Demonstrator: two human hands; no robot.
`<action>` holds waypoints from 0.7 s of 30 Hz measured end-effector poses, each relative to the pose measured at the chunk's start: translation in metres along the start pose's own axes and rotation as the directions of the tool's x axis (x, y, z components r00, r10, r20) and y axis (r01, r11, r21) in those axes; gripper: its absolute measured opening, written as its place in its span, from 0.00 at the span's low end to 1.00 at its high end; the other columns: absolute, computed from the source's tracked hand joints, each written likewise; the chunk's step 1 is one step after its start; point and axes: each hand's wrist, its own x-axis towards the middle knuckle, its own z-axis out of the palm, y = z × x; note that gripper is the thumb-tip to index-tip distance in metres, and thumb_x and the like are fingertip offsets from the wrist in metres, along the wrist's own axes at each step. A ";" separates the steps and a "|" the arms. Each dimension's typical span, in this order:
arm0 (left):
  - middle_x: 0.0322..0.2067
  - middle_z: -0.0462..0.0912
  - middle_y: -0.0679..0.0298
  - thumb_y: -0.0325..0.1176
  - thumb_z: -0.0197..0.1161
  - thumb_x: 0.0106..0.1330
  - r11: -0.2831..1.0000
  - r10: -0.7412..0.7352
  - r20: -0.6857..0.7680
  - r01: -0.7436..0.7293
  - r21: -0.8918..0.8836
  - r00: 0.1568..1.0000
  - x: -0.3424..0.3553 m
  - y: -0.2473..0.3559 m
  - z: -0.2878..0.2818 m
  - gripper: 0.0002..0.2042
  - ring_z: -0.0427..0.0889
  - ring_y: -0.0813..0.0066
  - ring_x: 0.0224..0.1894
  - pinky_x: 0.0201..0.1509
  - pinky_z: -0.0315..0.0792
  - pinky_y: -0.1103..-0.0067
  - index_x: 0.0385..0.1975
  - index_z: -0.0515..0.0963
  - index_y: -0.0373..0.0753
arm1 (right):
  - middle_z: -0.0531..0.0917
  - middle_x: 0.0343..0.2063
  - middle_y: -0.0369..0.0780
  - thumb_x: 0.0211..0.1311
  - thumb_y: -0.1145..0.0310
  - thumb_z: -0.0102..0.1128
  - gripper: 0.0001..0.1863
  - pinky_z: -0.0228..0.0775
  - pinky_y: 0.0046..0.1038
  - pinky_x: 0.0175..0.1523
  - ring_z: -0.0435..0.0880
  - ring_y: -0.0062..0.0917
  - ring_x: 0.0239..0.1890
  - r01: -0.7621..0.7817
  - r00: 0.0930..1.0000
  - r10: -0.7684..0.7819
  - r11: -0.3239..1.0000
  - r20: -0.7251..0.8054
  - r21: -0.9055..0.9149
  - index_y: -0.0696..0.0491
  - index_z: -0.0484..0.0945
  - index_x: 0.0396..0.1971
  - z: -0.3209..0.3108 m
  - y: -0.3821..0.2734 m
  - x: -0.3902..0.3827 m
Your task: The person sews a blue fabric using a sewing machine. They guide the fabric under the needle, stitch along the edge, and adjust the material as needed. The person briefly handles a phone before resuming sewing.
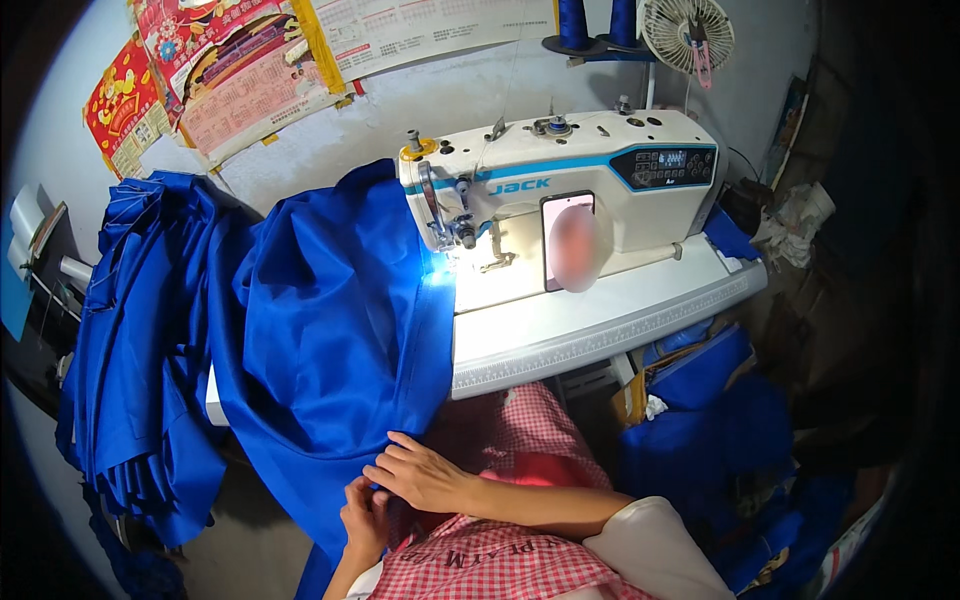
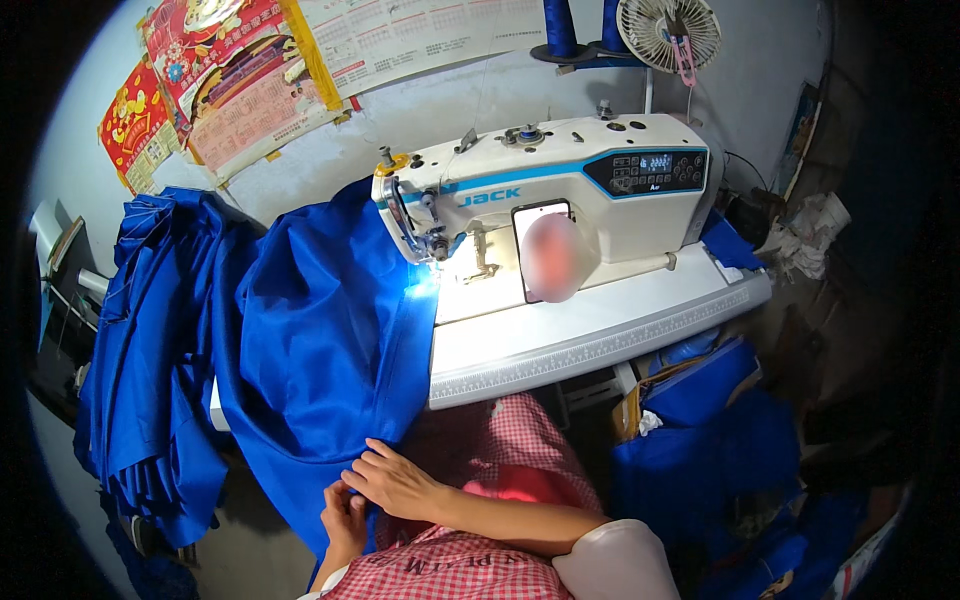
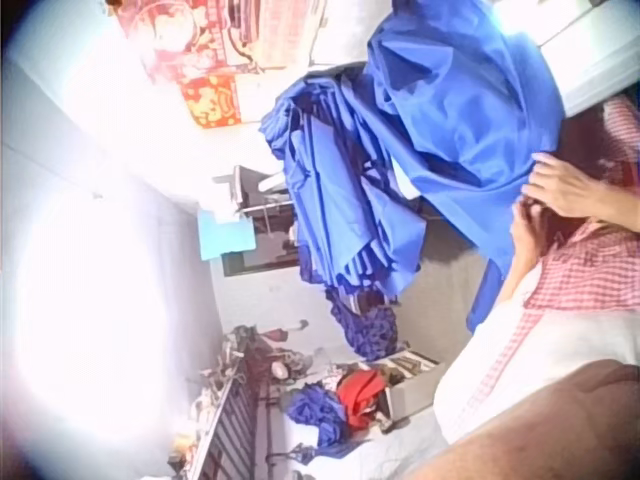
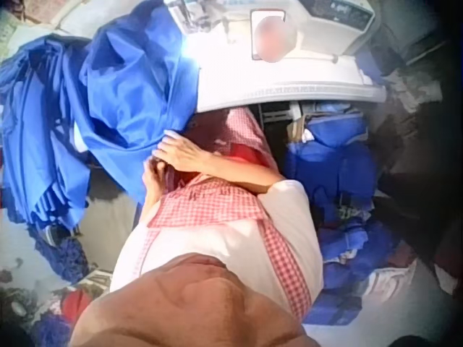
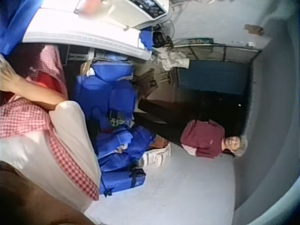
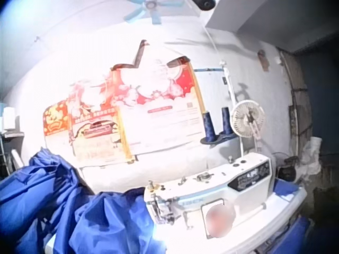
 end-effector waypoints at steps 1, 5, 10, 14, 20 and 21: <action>0.27 0.79 0.52 0.27 0.65 0.62 1.000 -0.020 0.033 0.020 -0.005 0.999 -0.001 0.005 -0.004 0.14 0.81 0.55 0.22 0.23 0.70 0.69 0.45 0.69 0.35 | 0.76 0.31 0.41 0.56 0.74 0.54 0.07 0.64 0.40 0.63 0.76 0.32 0.42 -0.016 1.000 0.017 0.999 -0.024 0.030 0.56 0.80 0.32 0.000 0.000 0.002; 0.30 0.82 0.56 0.33 0.72 0.55 0.949 0.173 0.304 -0.242 0.203 0.937 0.005 0.016 -0.028 0.15 0.82 0.55 0.27 0.26 0.73 0.69 0.41 0.77 0.38 | 0.74 0.26 0.37 0.50 0.74 0.60 0.01 0.67 0.32 0.46 0.76 0.30 0.34 -0.052 0.998 0.048 0.989 0.033 0.136 0.53 0.79 0.23 -0.024 0.006 -0.002; 0.27 0.79 0.58 0.19 0.70 0.47 0.995 0.043 0.134 -0.055 0.081 0.990 0.020 0.012 -0.061 0.09 0.80 0.61 0.28 0.31 0.73 0.74 0.28 0.81 0.36 | 0.82 0.33 0.41 0.48 0.80 0.63 0.07 0.75 0.32 0.42 0.82 0.38 0.39 -0.206 0.943 0.294 0.885 -0.158 0.418 0.56 0.80 0.29 -0.070 0.025 -0.014; 0.28 0.78 0.63 0.16 0.67 0.48 0.993 -0.020 0.035 0.024 -0.120 0.999 0.048 0.028 -0.090 0.08 0.78 0.74 0.31 0.37 0.71 0.79 0.26 0.78 0.35 | 0.84 0.27 0.36 0.60 0.73 0.63 0.06 0.70 0.21 0.41 0.78 0.14 0.33 -0.433 0.831 0.555 0.599 0.041 0.673 0.58 0.81 0.37 -0.091 0.039 -0.026; 0.65 0.63 0.62 0.27 0.69 0.53 0.878 -0.135 0.006 0.123 -0.463 0.991 0.087 0.060 -0.090 0.46 0.74 0.74 0.50 0.54 0.70 0.80 0.73 0.51 0.40 | 0.79 0.28 0.28 0.60 0.71 0.63 0.06 0.66 0.17 0.40 0.73 0.11 0.32 -0.395 0.608 0.790 0.386 -0.077 0.834 0.57 0.83 0.34 -0.087 0.045 -0.031; 0.69 0.58 0.61 0.26 0.68 0.54 0.885 -0.018 -0.084 -0.023 -0.465 0.996 0.093 0.046 -0.085 0.45 0.71 0.71 0.60 0.60 0.67 0.76 0.73 0.50 0.39 | 0.79 0.28 0.27 0.60 0.71 0.63 0.05 0.66 0.16 0.39 0.73 0.10 0.32 -0.406 0.548 0.836 0.289 -0.022 0.867 0.57 0.83 0.34 -0.091 0.042 -0.030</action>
